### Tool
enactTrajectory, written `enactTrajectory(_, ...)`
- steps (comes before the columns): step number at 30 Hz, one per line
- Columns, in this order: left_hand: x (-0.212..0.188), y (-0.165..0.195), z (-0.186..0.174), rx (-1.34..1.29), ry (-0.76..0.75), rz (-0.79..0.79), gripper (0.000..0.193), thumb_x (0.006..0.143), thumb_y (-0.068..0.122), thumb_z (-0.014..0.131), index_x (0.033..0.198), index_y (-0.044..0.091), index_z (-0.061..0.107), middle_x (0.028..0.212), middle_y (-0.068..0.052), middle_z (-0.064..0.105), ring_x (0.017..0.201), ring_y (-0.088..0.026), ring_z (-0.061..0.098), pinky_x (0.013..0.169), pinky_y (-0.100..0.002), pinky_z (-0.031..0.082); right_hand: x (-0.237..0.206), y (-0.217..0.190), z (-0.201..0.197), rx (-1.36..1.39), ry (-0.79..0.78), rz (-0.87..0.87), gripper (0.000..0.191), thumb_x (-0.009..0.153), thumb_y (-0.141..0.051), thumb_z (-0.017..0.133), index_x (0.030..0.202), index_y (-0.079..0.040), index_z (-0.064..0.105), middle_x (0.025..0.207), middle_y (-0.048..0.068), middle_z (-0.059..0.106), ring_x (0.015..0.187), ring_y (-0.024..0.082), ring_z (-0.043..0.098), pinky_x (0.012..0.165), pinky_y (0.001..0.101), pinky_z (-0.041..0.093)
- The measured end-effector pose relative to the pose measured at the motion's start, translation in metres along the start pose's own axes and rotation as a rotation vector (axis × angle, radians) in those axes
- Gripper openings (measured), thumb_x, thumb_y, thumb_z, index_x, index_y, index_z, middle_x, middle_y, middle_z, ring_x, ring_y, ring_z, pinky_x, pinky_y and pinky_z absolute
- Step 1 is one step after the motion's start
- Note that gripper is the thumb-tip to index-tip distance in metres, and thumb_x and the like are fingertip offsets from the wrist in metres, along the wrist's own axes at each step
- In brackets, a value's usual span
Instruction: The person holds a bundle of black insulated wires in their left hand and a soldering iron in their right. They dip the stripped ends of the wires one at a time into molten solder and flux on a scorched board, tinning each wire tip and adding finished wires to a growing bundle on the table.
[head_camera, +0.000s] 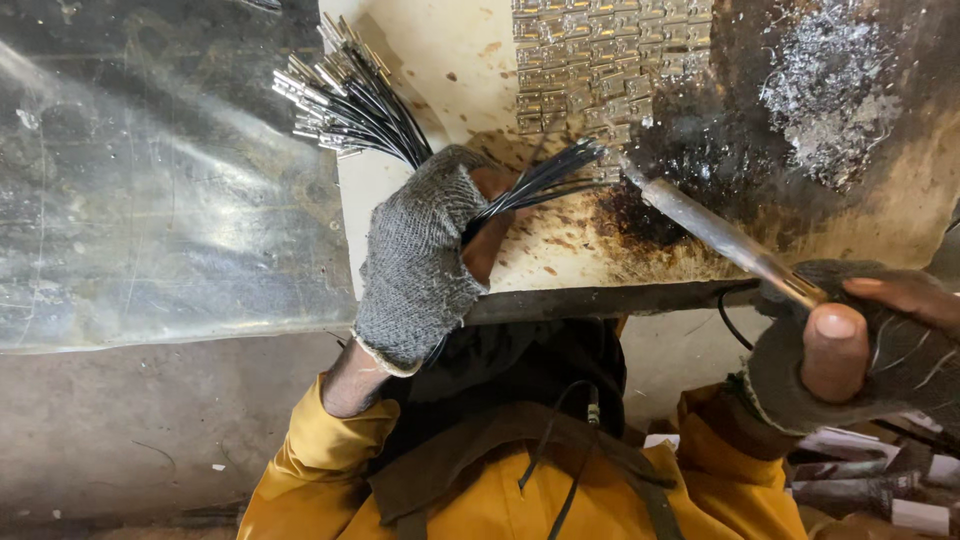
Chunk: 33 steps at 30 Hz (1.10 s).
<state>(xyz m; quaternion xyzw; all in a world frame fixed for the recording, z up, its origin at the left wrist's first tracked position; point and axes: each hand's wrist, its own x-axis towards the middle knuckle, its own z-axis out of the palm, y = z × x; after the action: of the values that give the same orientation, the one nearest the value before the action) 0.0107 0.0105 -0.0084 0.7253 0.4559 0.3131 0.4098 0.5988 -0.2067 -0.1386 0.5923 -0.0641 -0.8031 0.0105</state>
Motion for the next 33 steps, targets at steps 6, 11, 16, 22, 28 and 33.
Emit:
enactTrajectory(6,0.0,0.0,-0.007,-0.044,-0.079,-0.039,0.02,0.085,-0.003,0.065,0.1,0.008,0.064,0.102,-0.01,0.061,0.09,-0.032,0.068,0.077,-0.04,0.053,0.041,0.046,0.096,-0.169,0.708,-1.597,0.062,0.095,-0.038,0.043,0.129,0.013,0.053,0.105,0.042,0.073,0.084,0.047,0.078,0.071,0.0553,0.068)
enactTrajectory(11,0.001,0.0,-0.005,-0.013,-0.049,-0.053,0.015,0.092,0.001,0.07,0.101,0.005,0.06,0.1,-0.012,0.059,0.087,-0.035,0.065,0.075,-0.041,0.051,0.06,0.061,0.128,-0.348,0.94,-1.906,0.061,0.097,-0.039,0.044,0.129,0.013,0.053,0.106,0.041,0.072,0.085,0.046,0.078,0.072,0.0555,0.067)
enactTrajectory(16,-0.001,-0.003,0.0,-0.094,0.008,0.004,0.017,0.098,0.015,0.077,0.1,0.007,0.063,0.093,-0.009,0.062,0.082,-0.028,0.067,0.073,-0.039,0.053,0.054,0.047,0.139,-0.383,0.976,-1.961,0.06,0.098,-0.039,0.045,0.129,0.012,0.053,0.107,0.039,0.072,0.086,0.045,0.077,0.074,0.0558,0.067)
enactTrajectory(22,0.0,-0.009,0.009,0.063,0.04,0.018,0.019,0.096,0.018,0.08,0.093,0.005,0.067,0.081,-0.012,0.059,0.067,-0.027,0.061,0.061,-0.039,0.048,0.051,0.042,0.147,-0.403,0.981,-1.968,0.059,0.1,-0.039,0.046,0.129,0.012,0.052,0.108,0.038,0.071,0.087,0.043,0.077,0.076,0.056,0.067)
enactTrajectory(28,-0.001,-0.01,0.009,0.084,0.033,0.054,0.012,0.097,0.014,0.076,0.101,0.006,0.068,0.087,-0.013,0.061,0.075,-0.033,0.064,0.067,-0.042,0.051,0.05,0.039,0.151,-0.416,0.989,-1.958,0.058,0.102,-0.04,0.047,0.129,0.011,0.052,0.109,0.037,0.071,0.088,0.042,0.076,0.078,0.0563,0.066)
enactTrajectory(33,-0.002,-0.009,0.007,0.055,0.026,0.05,0.01,0.099,0.013,0.074,0.104,0.007,0.068,0.089,-0.013,0.063,0.079,-0.033,0.065,0.069,-0.042,0.052,0.05,0.034,0.156,-0.424,0.985,-1.964,0.057,0.104,-0.04,0.048,0.129,0.01,0.052,0.109,0.035,0.07,0.089,0.041,0.076,0.08,0.0566,0.066)
